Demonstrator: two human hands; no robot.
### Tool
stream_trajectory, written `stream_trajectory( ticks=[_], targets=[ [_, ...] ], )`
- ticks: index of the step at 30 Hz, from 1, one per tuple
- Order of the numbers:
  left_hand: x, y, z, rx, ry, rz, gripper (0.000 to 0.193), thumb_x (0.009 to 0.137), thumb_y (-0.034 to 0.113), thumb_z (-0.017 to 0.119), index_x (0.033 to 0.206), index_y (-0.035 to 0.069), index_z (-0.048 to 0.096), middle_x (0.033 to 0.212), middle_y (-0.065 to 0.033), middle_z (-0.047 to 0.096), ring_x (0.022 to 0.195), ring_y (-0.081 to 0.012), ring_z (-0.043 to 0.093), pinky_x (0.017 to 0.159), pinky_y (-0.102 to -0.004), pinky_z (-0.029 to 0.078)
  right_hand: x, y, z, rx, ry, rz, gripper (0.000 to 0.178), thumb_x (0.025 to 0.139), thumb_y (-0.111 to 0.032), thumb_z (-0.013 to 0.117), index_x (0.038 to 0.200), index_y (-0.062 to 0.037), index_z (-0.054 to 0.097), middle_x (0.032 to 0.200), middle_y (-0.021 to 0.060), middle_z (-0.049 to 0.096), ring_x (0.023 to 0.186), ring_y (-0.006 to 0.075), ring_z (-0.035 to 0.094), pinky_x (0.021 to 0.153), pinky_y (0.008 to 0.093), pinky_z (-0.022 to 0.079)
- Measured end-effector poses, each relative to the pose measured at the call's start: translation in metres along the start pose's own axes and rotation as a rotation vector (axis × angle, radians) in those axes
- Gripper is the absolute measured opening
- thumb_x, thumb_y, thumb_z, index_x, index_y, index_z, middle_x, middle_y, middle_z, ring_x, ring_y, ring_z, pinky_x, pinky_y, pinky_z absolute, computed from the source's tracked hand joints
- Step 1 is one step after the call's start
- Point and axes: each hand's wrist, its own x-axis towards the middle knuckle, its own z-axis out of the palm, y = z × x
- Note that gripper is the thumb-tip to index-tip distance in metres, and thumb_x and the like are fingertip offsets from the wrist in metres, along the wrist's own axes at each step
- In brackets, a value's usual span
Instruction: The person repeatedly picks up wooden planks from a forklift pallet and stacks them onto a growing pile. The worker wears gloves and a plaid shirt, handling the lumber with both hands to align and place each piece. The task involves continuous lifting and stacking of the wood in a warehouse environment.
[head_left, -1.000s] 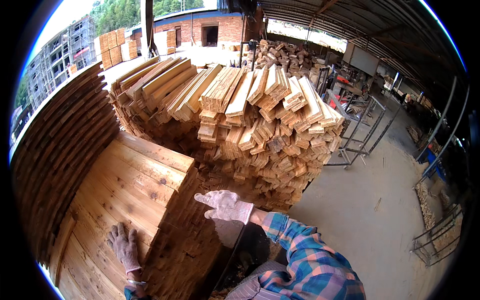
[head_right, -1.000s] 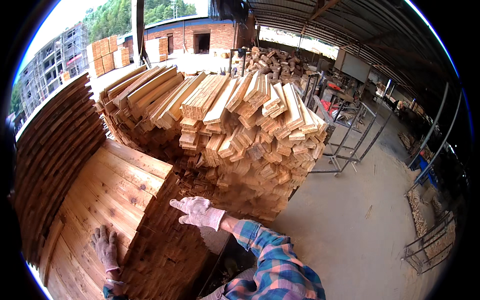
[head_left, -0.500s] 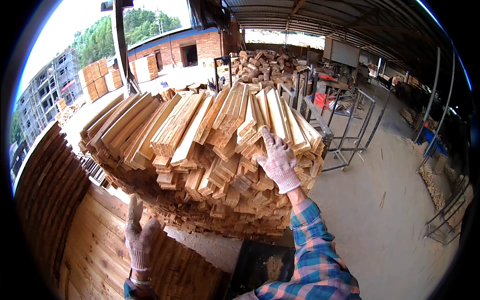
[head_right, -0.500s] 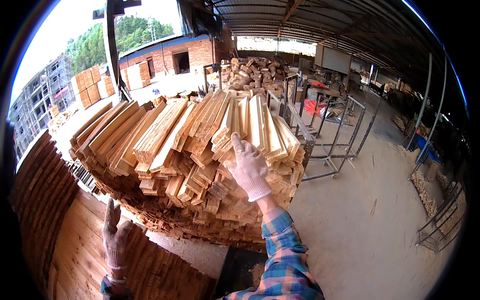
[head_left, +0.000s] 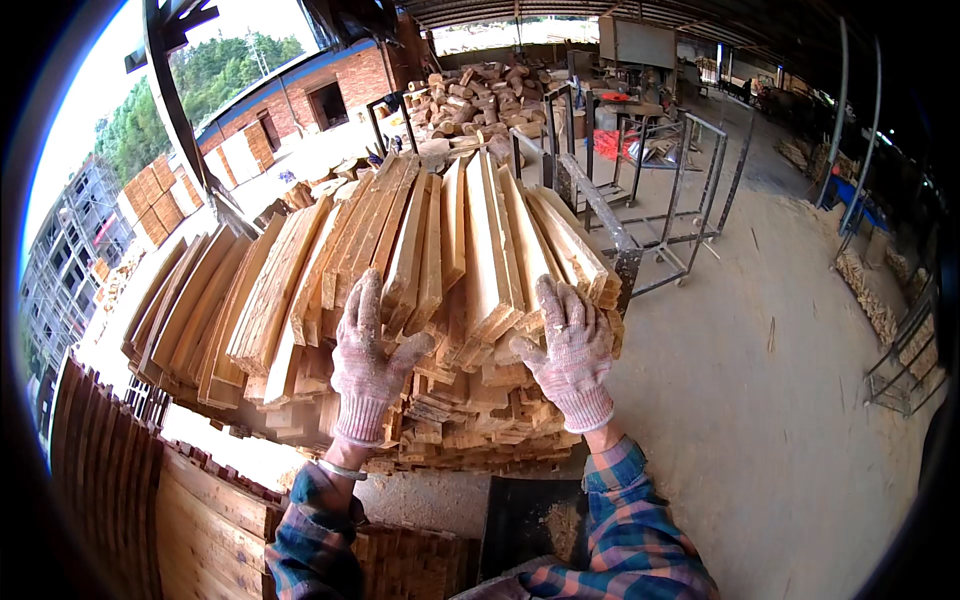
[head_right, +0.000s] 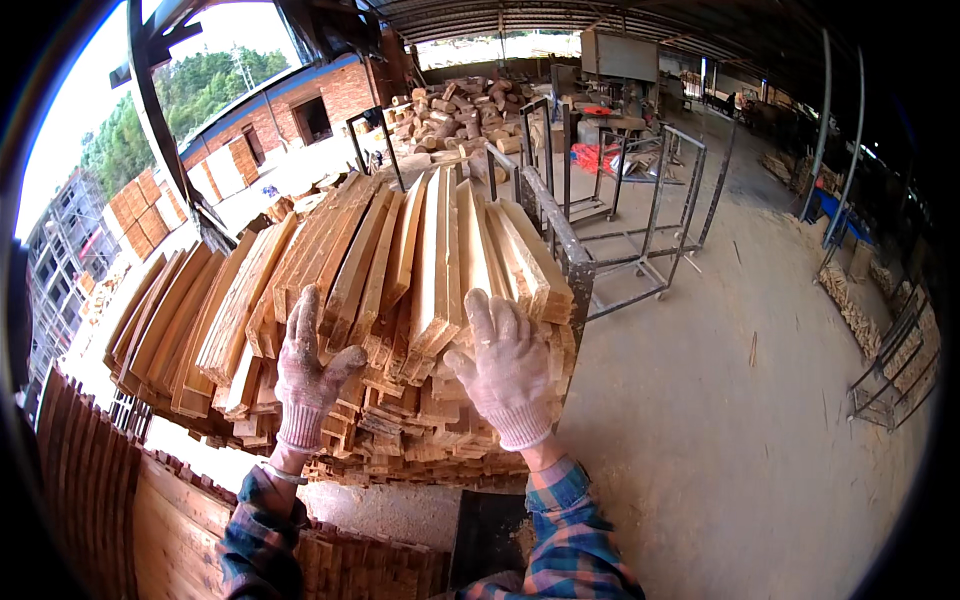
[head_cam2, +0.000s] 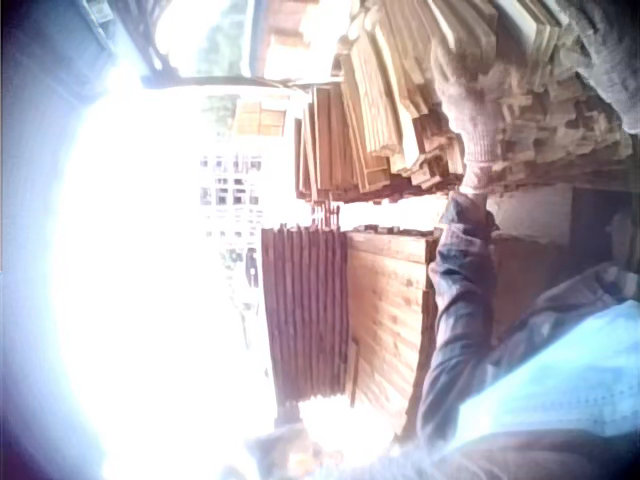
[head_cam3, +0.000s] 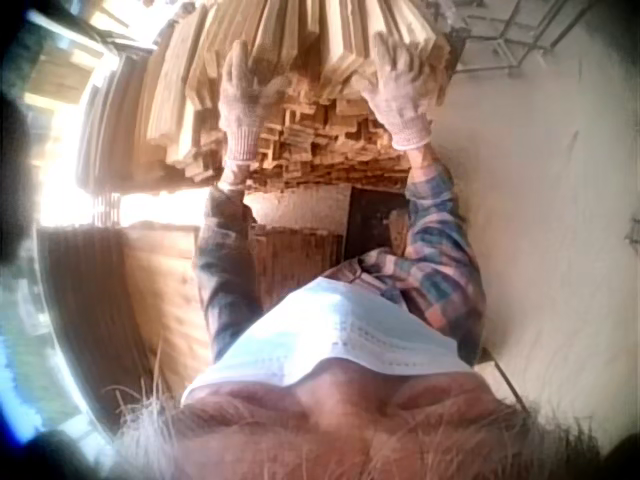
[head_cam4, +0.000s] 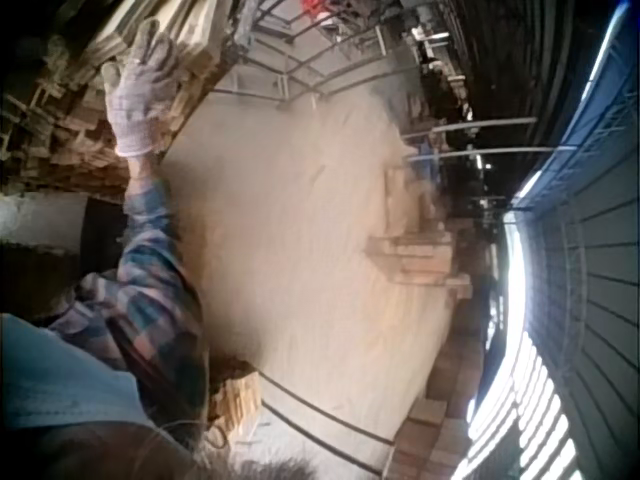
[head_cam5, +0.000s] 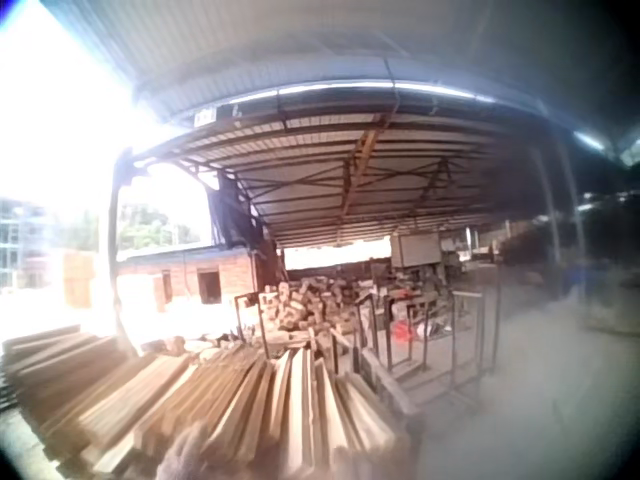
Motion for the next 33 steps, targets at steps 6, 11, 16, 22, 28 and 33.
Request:
stream_trajectory(
  ticks=[6, 11, 16, 22, 28, 33],
  targets=[
    [0.004, -0.022, 0.044, 0.379, 0.188, 0.114, 0.101, 0.067, 0.042, 0.081, 0.145, 0.001, 0.03, 0.138, -0.0211, 0.044, 0.123, -0.0392, 0.046, 0.101, -0.048, 0.039, 0.002, 0.002, 0.012, -0.125, -0.066, -0.053, 0.084, 0.084, -0.058, 0.057, 0.149, -0.0124, 0.028, 0.14, 0.0188, 0.041, 0.133, 0.0372, 0.035, 0.114, 0.0565, 0.014],
    [0.004, -0.017, 0.054, 0.359, 0.229, 0.102, 0.088, 0.071, 0.026, 0.076, 0.144, 0.001, 0.032, 0.136, -0.0216, 0.045, 0.122, -0.0395, 0.046, 0.102, -0.0481, 0.037, 0.023, -0.003, 0.016, -0.112, -0.333, 0.139, 0.106, 0.077, -0.083, 0.036, 0.152, -0.0121, 0.014, 0.149, 0.0346, 0.02, 0.138, 0.0508, 0.017, 0.11, 0.0663, 0.008],
    [0.0, -0.027, 0.053, 0.362, 0.271, 0.139, 0.09, 0.071, 0.028, 0.076, 0.144, 0.001, 0.031, 0.136, -0.0222, 0.044, 0.123, -0.0402, 0.044, 0.103, -0.0486, 0.036, 0.02, -0.05, 0.033, -0.034, -0.23, 0.094, 0.103, 0.076, -0.082, 0.041, 0.148, -0.0094, 0.03, 0.121, 0.0288, 0.046, 0.116, 0.0399, 0.042, 0.096, 0.0597, 0.029],
    [-0.001, -0.033, 0.056, 0.339, 0.281, 0.162, 0.086, 0.074, 0.038, 0.072, 0.142, 0.003, 0.034, 0.137, -0.0189, 0.043, 0.125, -0.039, 0.043, 0.103, -0.0502, 0.033, 0.056, -0.066, 0.027, 0.097, -0.114, 0.072, 0.081, 0.077, -0.051, 0.07, 0.141, -0.011, 0.042, 0.103, 0.0156, 0.054, 0.096, 0.0326, 0.053, 0.082, 0.0487, 0.043],
    [-0.004, -0.032, 0.065, 0.329, 0.223, 0.13, 0.083, 0.078, 0.041, 0.068, 0.144, 0.004, 0.034, 0.14, -0.0179, 0.041, 0.129, -0.0376, 0.039, 0.106, -0.0487, 0.032, 0.014, -0.008, 0.018, 0.232, -0.222, 0.258, 0.074, 0.084, -0.045, 0.067, 0.145, -0.017, 0.037, 0.126, 0.0217, 0.055, 0.109, 0.0388, 0.057, 0.091, 0.0472, 0.049],
    [-0.006, -0.032, 0.057, 0.32, 0.282, 0.132, 0.092, 0.066, 0.018, 0.079, 0.144, 0.004, 0.033, 0.137, -0.0198, 0.044, 0.125, -0.0398, 0.044, 0.104, -0.0484, 0.035, -0.03, 0.007, 0.032, 0.519, -0.119, 0.359, 0.083, 0.086, -0.056, 0.058, 0.15, -0.0166, 0.025, 0.132, 0.0242, 0.051, 0.095, 0.0305, 0.063, 0.063, 0.0365, 0.052]
  ],
)
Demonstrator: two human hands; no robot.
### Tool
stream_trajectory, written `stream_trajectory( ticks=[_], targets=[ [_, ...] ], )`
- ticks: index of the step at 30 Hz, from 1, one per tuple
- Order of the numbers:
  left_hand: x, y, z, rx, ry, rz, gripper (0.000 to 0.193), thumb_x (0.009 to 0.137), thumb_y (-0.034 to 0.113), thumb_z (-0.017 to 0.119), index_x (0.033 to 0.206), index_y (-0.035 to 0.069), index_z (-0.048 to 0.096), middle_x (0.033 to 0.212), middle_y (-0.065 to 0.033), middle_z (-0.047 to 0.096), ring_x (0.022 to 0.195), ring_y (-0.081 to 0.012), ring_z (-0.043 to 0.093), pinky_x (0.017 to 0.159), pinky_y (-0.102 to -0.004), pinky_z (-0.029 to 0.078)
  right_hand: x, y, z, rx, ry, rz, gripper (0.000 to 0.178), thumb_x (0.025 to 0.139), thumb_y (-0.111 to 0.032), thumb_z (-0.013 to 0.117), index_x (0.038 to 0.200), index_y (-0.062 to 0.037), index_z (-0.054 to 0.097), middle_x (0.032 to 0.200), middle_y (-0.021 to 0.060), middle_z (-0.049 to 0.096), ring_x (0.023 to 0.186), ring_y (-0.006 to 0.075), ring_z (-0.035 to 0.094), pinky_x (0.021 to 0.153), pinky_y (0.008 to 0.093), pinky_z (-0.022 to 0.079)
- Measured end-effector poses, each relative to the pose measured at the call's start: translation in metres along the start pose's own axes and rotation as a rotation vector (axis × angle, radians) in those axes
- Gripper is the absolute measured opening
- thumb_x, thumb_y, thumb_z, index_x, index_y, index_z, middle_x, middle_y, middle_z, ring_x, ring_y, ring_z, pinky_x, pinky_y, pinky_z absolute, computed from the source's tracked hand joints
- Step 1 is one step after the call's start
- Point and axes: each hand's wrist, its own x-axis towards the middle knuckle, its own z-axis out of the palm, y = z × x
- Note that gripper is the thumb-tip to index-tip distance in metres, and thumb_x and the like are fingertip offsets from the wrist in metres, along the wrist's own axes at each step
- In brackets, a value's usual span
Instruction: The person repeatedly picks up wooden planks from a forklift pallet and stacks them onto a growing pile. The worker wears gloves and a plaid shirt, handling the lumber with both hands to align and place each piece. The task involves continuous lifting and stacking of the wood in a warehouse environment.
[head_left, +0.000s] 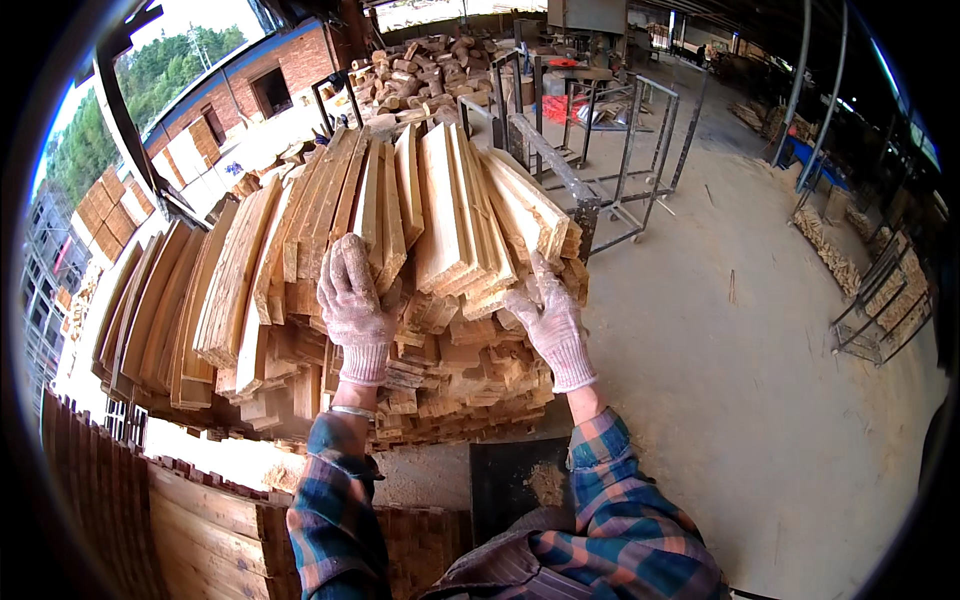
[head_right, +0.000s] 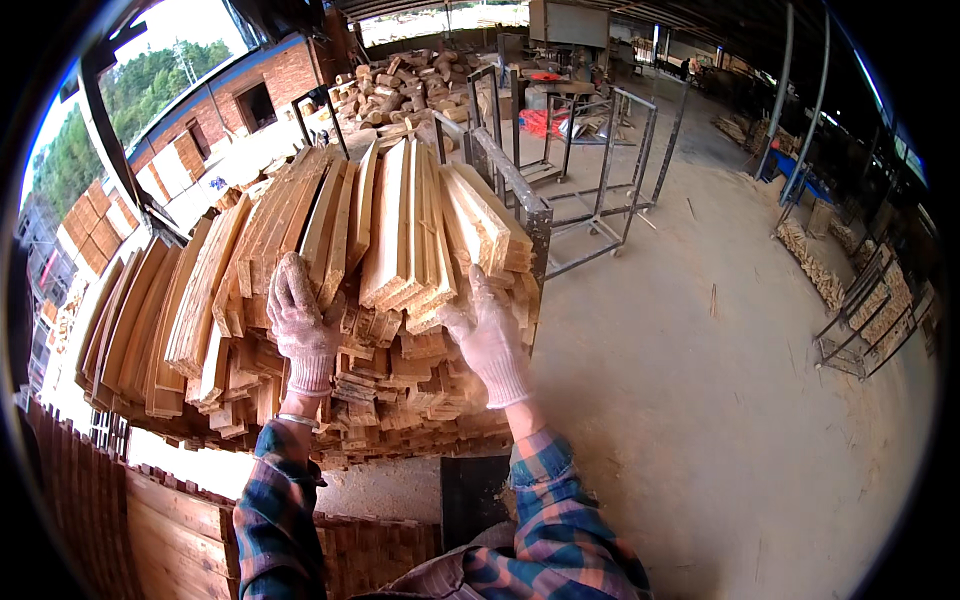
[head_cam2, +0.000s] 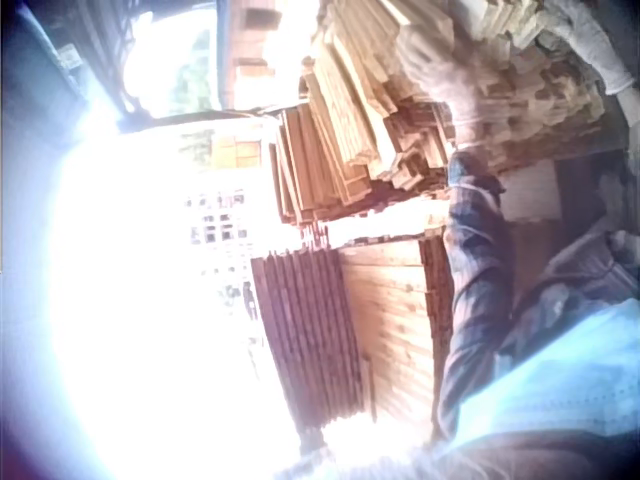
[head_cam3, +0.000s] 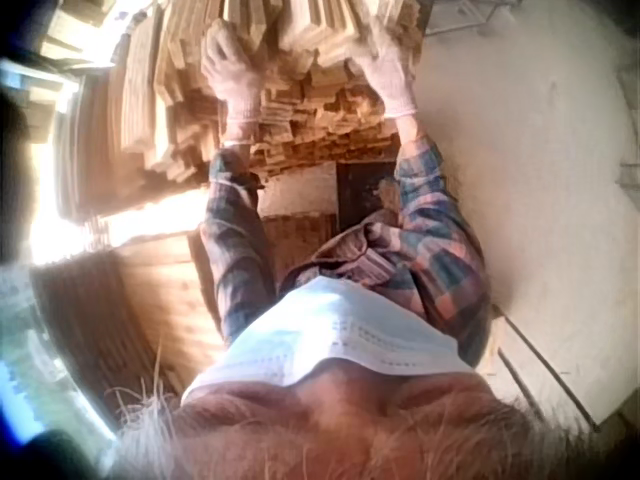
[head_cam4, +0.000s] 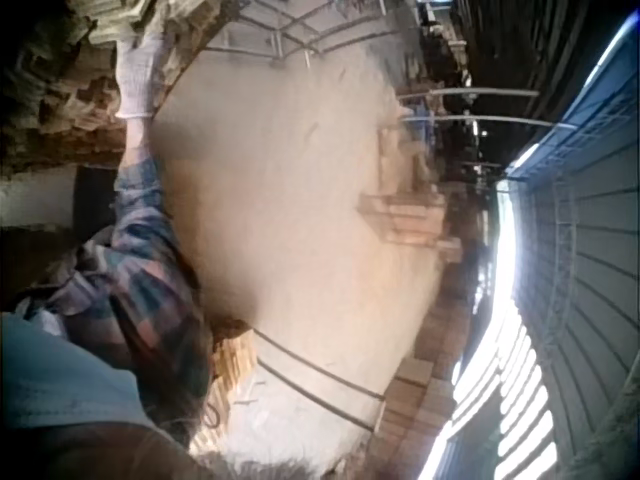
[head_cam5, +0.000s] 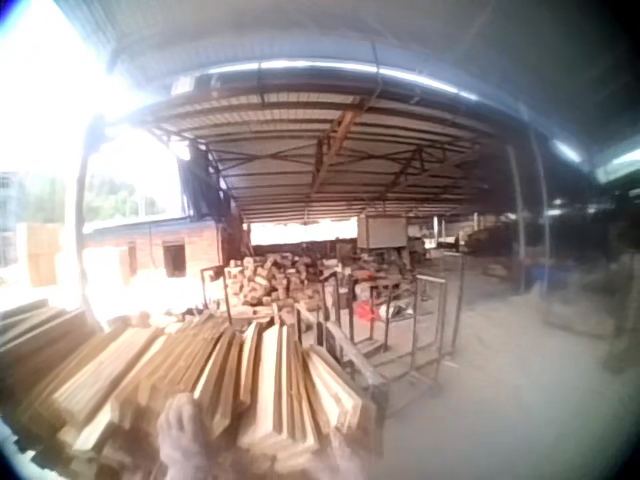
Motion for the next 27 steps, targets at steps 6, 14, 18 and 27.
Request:
stream_trajectory(
  ticks=[6, 14, 18, 27],
  targets=[
    [0.002, 0.004, 0.005, -0.012, 0.006, -0.004, 0.086, 0.07, 0.024, 0.075, 0.143, 0.005, 0.034, 0.138, -0.0174, 0.043, 0.127, -0.0386, 0.041, 0.105, -0.0494, 0.033, 0.009, -0.026, 0.038, -0.133, 0.286, -0.161, 0.095, 0.075, -0.068, 0.064, 0.147, -0.0142, 0.033, 0.109, 0.0239, 0.057, 0.089, 0.0312, 0.06, 0.071, 0.0425, 0.05],
    [-0.004, 0.004, 0.016, -0.002, 0.031, 0.027, 0.083, 0.072, 0.028, 0.071, 0.143, 0.005, 0.035, 0.138, -0.017, 0.043, 0.128, -0.0385, 0.041, 0.104, -0.0513, 0.033, 0.098, -0.1, -0.015, -0.571, -0.488, 0.015, 0.092, 0.079, -0.067, 0.059, 0.146, -0.0105, 0.032, 0.101, 0.0206, 0.064, 0.097, 0.0325, 0.063, 0.068, 0.0445, 0.053],
    [-0.002, -0.011, 0.013, 0.008, 0.091, 0.025, 0.083, 0.071, 0.03, 0.073, 0.142, 0.006, 0.036, 0.138, -0.0165, 0.043, 0.127, -0.0395, 0.041, 0.105, -0.0512, 0.033, 0.132, -0.089, 0.021, -0.577, -0.425, -0.285, 0.061, 0.1, -0.037, 0.041, 0.13, 0.0161, 0.037, 0.074, 0.0128, 0.066, 0.066, 0.0198, 0.064, 0.062, 0.0272, 0.053],
    [0.01, 0.019, 0.005, -0.13, -0.098, -0.007, 0.091, 0.066, 0.03, 0.076, 0.145, 0.014, 0.033, 0.138, -0.0139, 0.041, 0.132, -0.0337, 0.037, 0.111, -0.0463, 0.03, 0.208, -0.007, 0.058, -0.215, -0.478, 0.032, 0.063, 0.094, -0.031, 0.056, 0.14, 0.0054, 0.032, 0.109, 0.0158, 0.067, 0.102, 0.0247, 0.066, 0.085, 0.0303, 0.052]
  ],
)
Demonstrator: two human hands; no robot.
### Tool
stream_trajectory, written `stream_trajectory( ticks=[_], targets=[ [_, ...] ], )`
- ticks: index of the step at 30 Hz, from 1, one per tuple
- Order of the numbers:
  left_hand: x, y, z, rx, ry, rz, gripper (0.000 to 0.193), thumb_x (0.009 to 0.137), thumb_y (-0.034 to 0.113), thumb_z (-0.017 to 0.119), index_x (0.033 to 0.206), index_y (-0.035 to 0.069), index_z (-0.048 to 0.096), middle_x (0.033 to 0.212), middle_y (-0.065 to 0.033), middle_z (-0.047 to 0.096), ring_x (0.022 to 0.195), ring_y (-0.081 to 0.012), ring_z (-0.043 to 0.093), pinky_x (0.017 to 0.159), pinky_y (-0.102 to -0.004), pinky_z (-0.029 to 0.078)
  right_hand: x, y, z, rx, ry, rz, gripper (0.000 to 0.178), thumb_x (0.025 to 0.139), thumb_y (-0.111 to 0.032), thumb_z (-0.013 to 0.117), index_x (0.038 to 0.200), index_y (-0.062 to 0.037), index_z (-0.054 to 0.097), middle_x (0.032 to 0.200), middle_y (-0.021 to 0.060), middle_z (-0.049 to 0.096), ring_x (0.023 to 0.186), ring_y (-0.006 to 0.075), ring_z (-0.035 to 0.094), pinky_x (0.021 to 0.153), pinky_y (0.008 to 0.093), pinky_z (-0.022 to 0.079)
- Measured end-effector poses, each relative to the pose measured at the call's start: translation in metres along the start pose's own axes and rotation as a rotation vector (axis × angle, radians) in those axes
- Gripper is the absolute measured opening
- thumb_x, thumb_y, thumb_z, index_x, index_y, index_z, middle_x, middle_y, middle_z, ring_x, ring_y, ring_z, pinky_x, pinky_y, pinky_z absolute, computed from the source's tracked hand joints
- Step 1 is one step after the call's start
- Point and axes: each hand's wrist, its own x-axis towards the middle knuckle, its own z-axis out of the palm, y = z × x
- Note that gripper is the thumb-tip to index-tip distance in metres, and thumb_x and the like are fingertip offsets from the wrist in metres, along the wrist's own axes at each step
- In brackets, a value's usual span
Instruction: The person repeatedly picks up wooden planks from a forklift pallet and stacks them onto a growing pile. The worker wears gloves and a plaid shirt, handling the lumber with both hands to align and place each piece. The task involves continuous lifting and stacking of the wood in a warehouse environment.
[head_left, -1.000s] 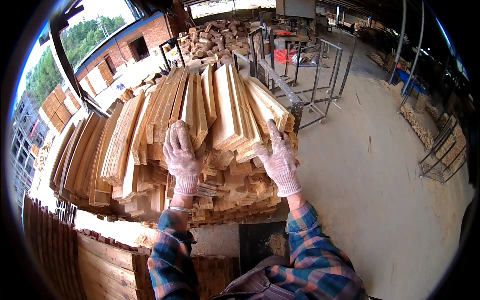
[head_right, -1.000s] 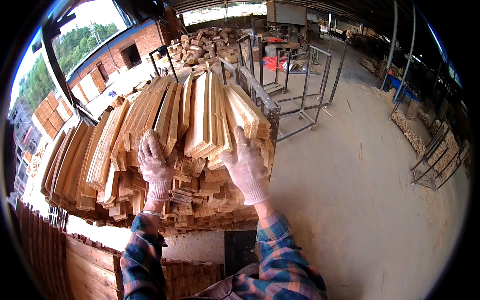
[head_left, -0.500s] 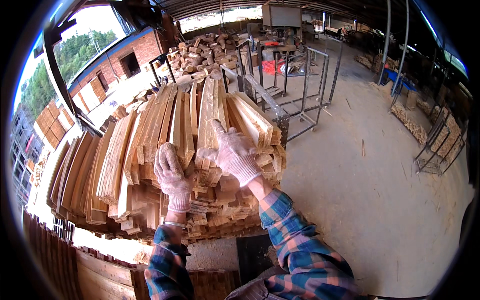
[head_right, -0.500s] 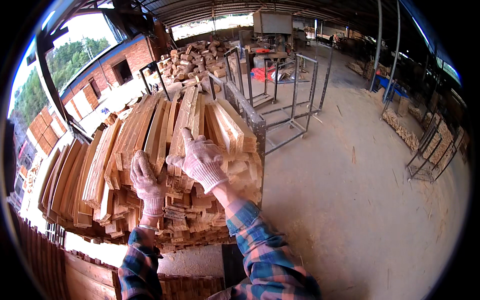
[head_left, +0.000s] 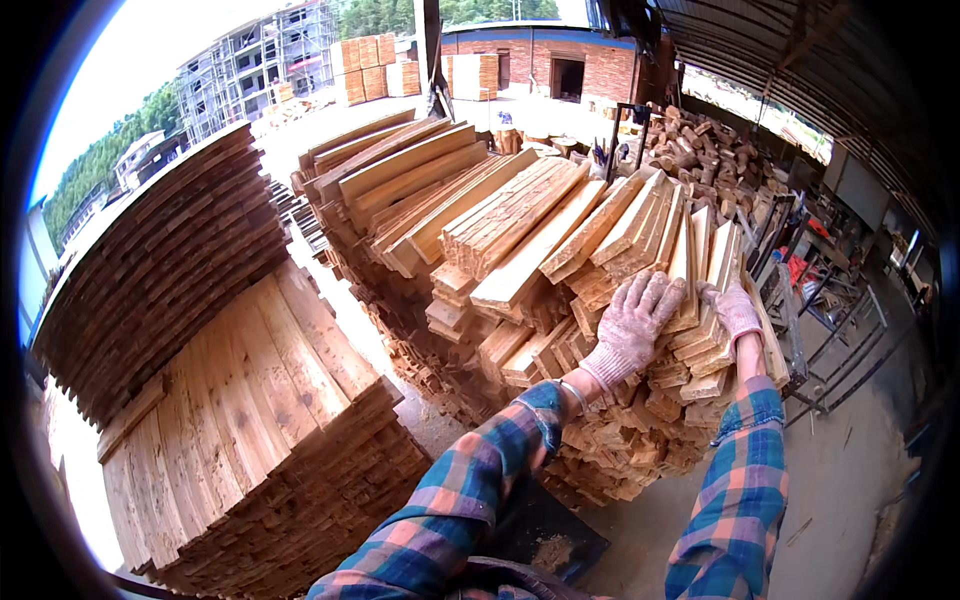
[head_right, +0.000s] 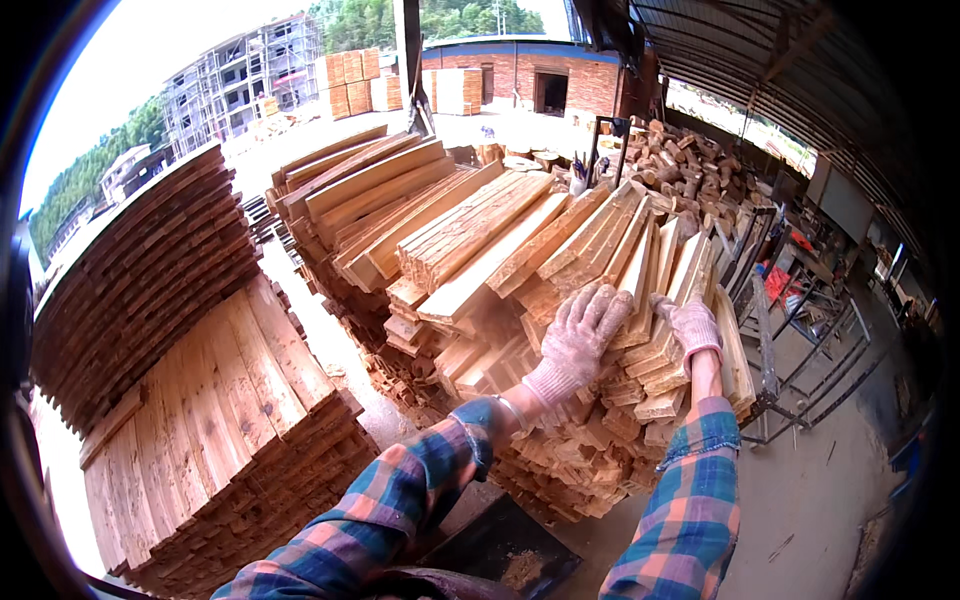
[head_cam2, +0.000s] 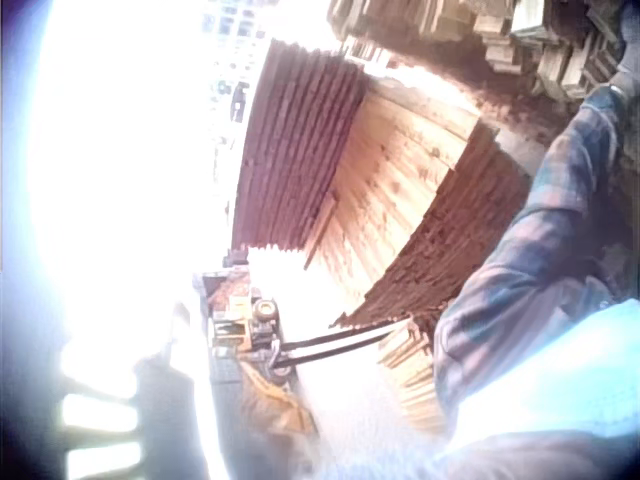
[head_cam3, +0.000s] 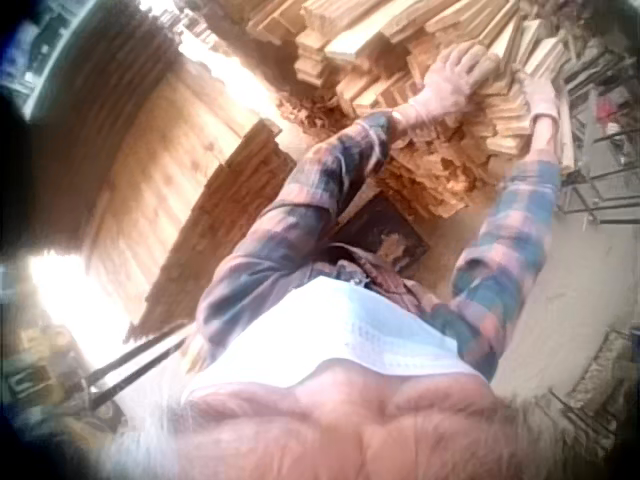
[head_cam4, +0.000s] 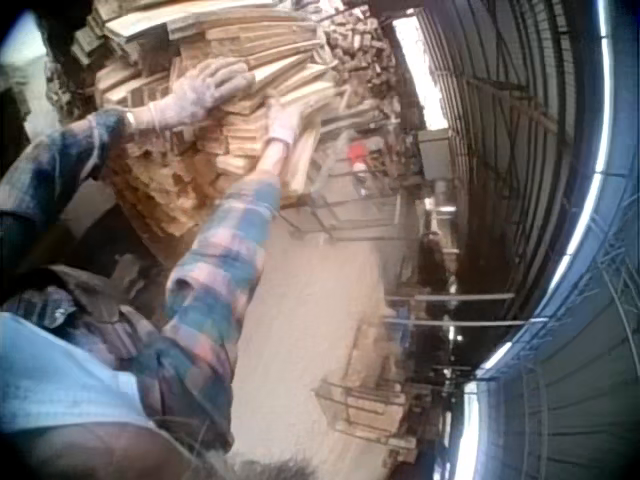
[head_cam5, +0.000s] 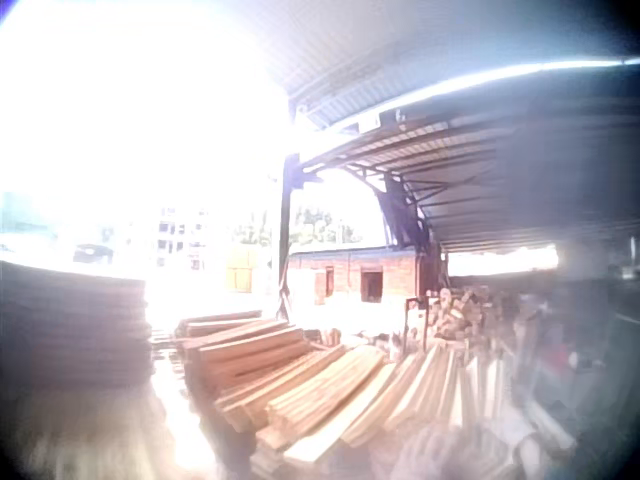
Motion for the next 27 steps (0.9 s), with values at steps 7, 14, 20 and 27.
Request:
stream_trajectory(
  ticks=[7, 14, 20, 27],
  targets=[
    [-0.02, -0.034, -0.024, 0.222, -0.099, -0.042, 0.089, 0.075, 0.025, 0.069, 0.15, 0.015, 0.022, 0.149, -0.0154, 0.033, 0.139, -0.034, 0.029, 0.115, -0.0454, 0.024, -0.06, -0.024, 0.022, 0.752, -0.262, 0.0, 0.067, 0.095, -0.007, 0.047, 0.148, 0.0055, 0.008, 0.129, 0.0307, 0.051, 0.122, 0.0308, 0.053, 0.105, 0.0345, 0.041],
    [-0.061, 0.037, -0.082, -0.733, -0.323, -0.675, 0.088, 0.084, 0.033, 0.07, 0.151, 0.01, 0.017, 0.149, -0.0188, 0.032, 0.134, -0.0328, 0.038, 0.111, -0.0394, 0.034, -0.256, 0.0, -0.009, 0.758, -0.069, 0.04, 0.079, 0.089, -0.009, 0.065, 0.151, -0.0047, 0.016, 0.14, 0.0209, 0.043, 0.12, 0.0257, 0.052, 0.099, 0.03, 0.048],
    [-0.151, 0.06, -0.059, -2.087, -0.655, -1.092, 0.029, 0.092, 0.016, 0.061, 0.118, 0.002, 0.061, 0.107, -0.0073, 0.068, 0.089, -0.0112, 0.067, 0.079, -0.027, 0.056, -0.373, -0.028, 0.077, 0.271, 0.161, -0.112, 0.094, 0.077, -0.017, 0.079, 0.15, -0.003, 0.021, 0.145, 0.0168, 0.035, 0.127, 0.0251, 0.042, 0.098, 0.0317, 0.046],
    [-0.225, 0.053, -0.157, -0.883, -0.774, -0.522, 0.09, 0.075, 0.021, 0.073, 0.152, 0.02, 0.025, 0.115, -0.014, 0.054, 0.097, -0.028, 0.06, 0.083, -0.0392, 0.049, -0.395, -0.001, 0.132, 1.274, -0.148, 0.333, 0.092, 0.082, -0.065, 0.059, 0.145, -0.0066, 0.027, 0.142, 0.0151, 0.038, 0.127, 0.0309, 0.042, 0.103, 0.045, 0.04]
  ],
)
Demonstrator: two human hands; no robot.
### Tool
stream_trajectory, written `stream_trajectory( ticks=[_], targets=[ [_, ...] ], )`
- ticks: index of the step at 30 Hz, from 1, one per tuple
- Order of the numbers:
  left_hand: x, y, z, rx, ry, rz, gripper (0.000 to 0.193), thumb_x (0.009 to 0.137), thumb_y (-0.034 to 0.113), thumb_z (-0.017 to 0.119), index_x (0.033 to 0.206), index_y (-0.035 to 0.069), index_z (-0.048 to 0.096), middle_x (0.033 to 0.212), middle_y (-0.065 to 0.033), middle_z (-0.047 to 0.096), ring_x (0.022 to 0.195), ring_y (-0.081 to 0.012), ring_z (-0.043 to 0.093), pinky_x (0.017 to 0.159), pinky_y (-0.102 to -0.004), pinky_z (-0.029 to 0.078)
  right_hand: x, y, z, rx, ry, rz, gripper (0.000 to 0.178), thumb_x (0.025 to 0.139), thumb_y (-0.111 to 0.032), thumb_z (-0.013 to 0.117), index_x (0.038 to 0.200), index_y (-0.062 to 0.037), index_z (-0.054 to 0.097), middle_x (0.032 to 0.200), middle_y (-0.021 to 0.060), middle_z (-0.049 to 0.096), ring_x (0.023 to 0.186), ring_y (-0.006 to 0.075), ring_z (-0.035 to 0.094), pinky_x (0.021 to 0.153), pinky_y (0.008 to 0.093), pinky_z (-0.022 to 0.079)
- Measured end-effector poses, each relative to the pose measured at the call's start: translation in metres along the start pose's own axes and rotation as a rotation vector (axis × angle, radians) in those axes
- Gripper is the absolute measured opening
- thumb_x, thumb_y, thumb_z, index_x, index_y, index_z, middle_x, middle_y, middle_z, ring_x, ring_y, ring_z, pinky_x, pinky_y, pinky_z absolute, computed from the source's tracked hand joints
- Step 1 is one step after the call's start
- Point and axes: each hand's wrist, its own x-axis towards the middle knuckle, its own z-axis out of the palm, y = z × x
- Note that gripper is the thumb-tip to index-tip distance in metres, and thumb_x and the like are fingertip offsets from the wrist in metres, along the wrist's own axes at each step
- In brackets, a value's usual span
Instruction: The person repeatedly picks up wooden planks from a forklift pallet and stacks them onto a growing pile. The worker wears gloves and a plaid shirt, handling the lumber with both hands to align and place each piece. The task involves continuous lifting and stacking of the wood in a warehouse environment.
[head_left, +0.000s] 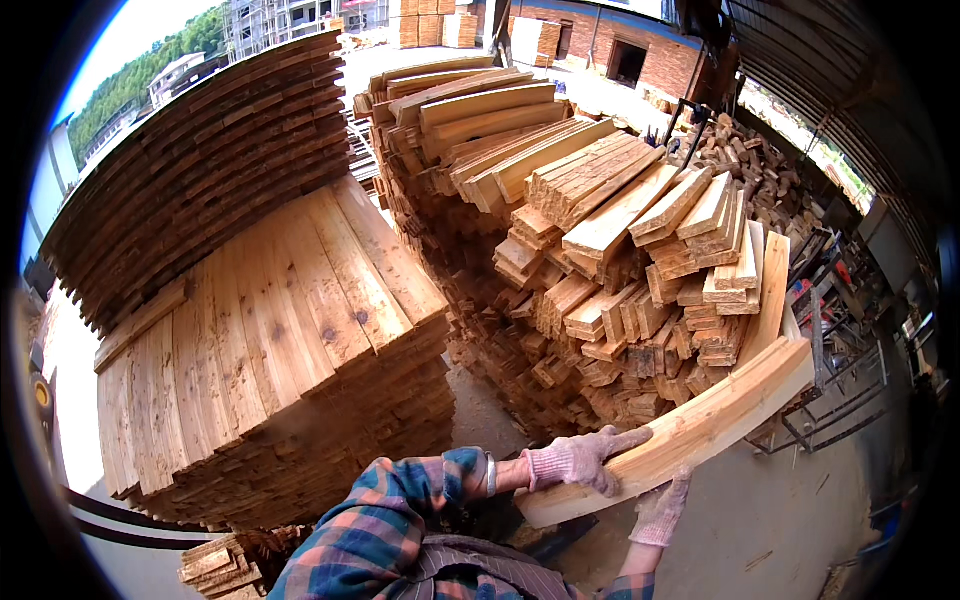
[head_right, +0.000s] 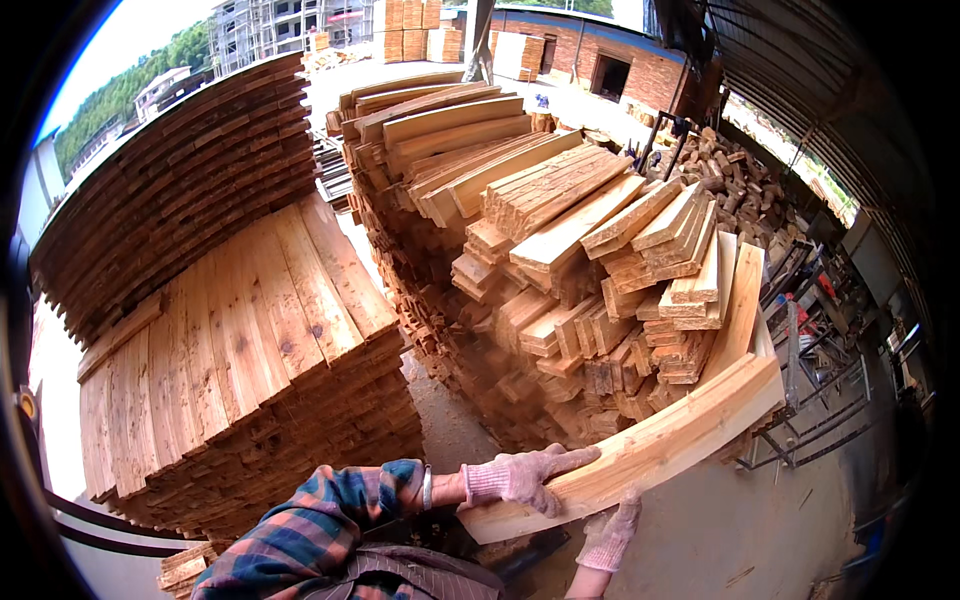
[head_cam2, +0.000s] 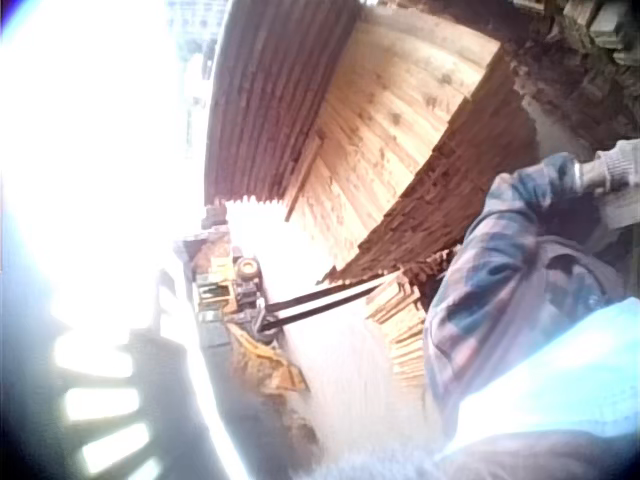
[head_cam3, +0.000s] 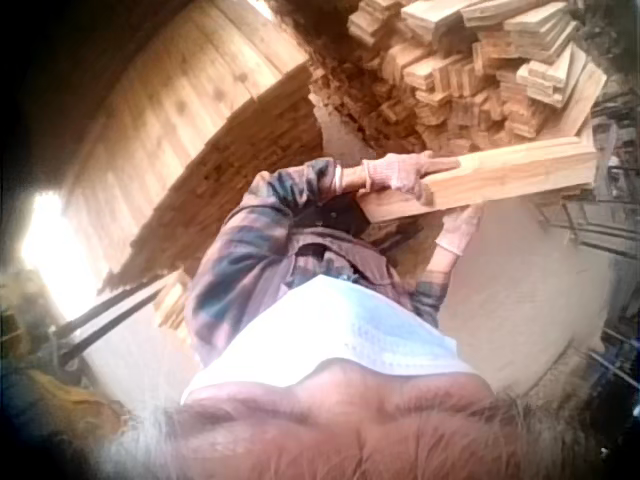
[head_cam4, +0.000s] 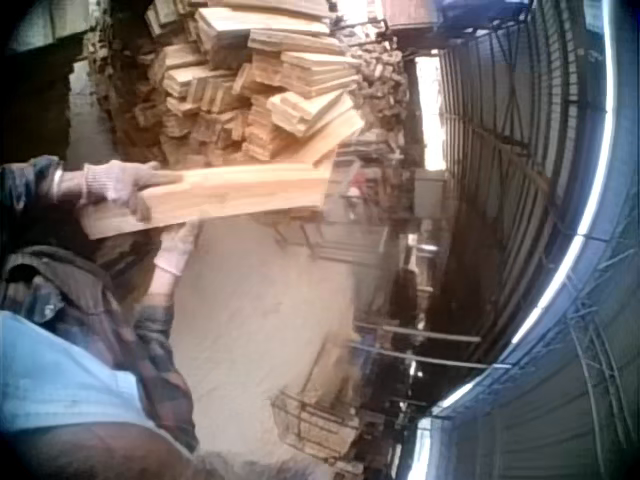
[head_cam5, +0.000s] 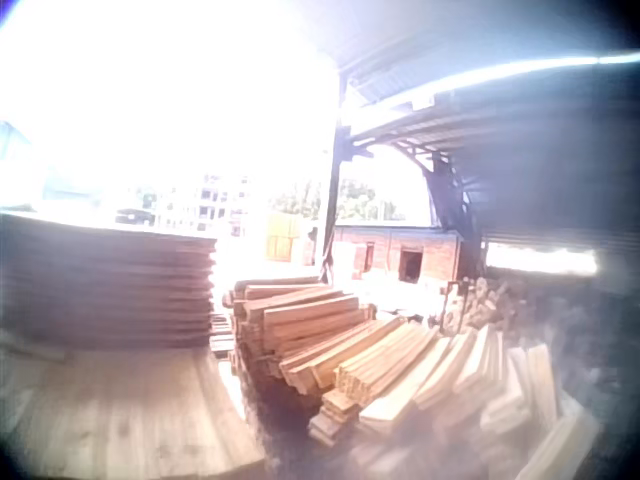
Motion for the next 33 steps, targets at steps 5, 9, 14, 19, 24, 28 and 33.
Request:
stream_trajectory(
  ticks=[5, 9, 14, 19, 24, 28, 33],
  targets=[
    [-0.128, 0.017, -0.017, 0.286, 0.3, -0.024, 0.092, 0.066, 0.029, 0.078, 0.145, 0.015, 0.035, 0.118, -0.0208, 0.051, 0.103, -0.0403, 0.055, 0.089, -0.0455, 0.045, -0.038, 0.058, 0.075, 0.091, 0.033, -0.088, 0.103, 0.074, -0.073, 0.062, 0.146, -0.0112, 0.024, 0.141, 0.017, 0.036, 0.128, 0.0308, 0.04, 0.1, 0.0473, 0.043],
    [-0.238, 0.05, -0.034, 0.444, 0.694, -0.026, 0.098, 0.063, 0.037, 0.082, 0.143, 0.004, 0.036, 0.129, -0.0233, 0.046, 0.117, -0.0413, 0.05, 0.097, -0.0454, 0.043, -0.048, 0.077, 0.157, 0.12, -0.308, -0.161, 0.091, 0.073, -0.054, 0.07, 0.14, -0.0066, 0.031, 0.135, 0.0151, 0.042, 0.121, 0.0302, 0.046, 0.101, 0.046, 0.044],
    [-0.336, 0.139, -0.113, 0.629, 1.21, 0.106, 0.105, 0.057, 0.029, 0.084, 0.145, 0.006, 0.032, 0.132, -0.02, 0.044, 0.12, -0.0392, 0.047, 0.099, -0.0439, 0.042, -0.103, 0.018, 0.37, -0.063, -0.669, -0.715, 0.063, 0.092, -0.043, 0.055, 0.135, 0.0001, 0.037, 0.133, 0.0159, 0.046, 0.118, 0.0268, 0.049, 0.101, 0.0432, 0.043],
    [-0.465, 0.146, -0.179, 0.855, 1.548, 0.042, 0.119, 0.052, 0.029, 0.088, 0.149, 0.011, 0.022, 0.131, -0.0187, 0.043, 0.119, -0.0397, 0.046, 0.101, -0.0438, 0.04, -0.187, 0.043, 0.54, 0.303, -1.17, -0.194, 0.074, 0.081, -0.049, 0.068, 0.134, -0.0038, 0.041, 0.13, 0.0171, 0.048, 0.123, 0.0323, 0.047, 0.1, 0.0468, 0.045],
    [-0.552, 0.052, -0.166, 0.417, 1.827, -0.457, 0.132, 0.054, 0.039, 0.087, 0.152, 0.005, 0.005, 0.128, -0.0223, 0.048, 0.119, -0.0332, 0.051, 0.102, -0.0359, 0.042, -0.181, 0.172, 0.619, -0.036, -1.474, -0.039, 0.07, 0.086, -0.051, 0.063, 0.134, -0.0045, 0.043, 0.13, 0.0126, 0.049, 0.117, 0.0268, 0.05, 0.094, 0.041, 0.048],
    [-0.588, 0.088, -0.159, 0.205, 1.801, -0.359, 0.122, 0.063, 0.048, 0.082, 0.152, 0.007, 0.01, 0.12, -0.0279, 0.055, 0.112, -0.0388, 0.057, 0.094, -0.0394, 0.046, -0.244, 0.142, 0.642, -0.16, -1.592, -0.075, 0.061, 0.096, -0.05, 0.049, 0.135, -0.0039, 0.042, 0.129, 0.0135, 0.051, 0.115, 0.0249, 0.051, 0.101, 0.0385, 0.04],
    [-0.628, 0.025, -0.14, -0.123, 2.031, 0.387, 0.075, 0.08, 0.038, 0.073, 0.136, 0.004, 0.036, 0.105, -0.0141, 0.065, 0.095, -0.0196, 0.064, 0.079, -0.0311, 0.055, -0.343, 0.135, 0.646, -0.517, -2.068, 0.006, 0.066, 0.092, -0.056, 0.054, 0.127, 0.0003, 0.049, 0.115, 0.0109, 0.057, 0.103, 0.0189, 0.054, 0.093, 0.0332, 0.044]
  ],
)
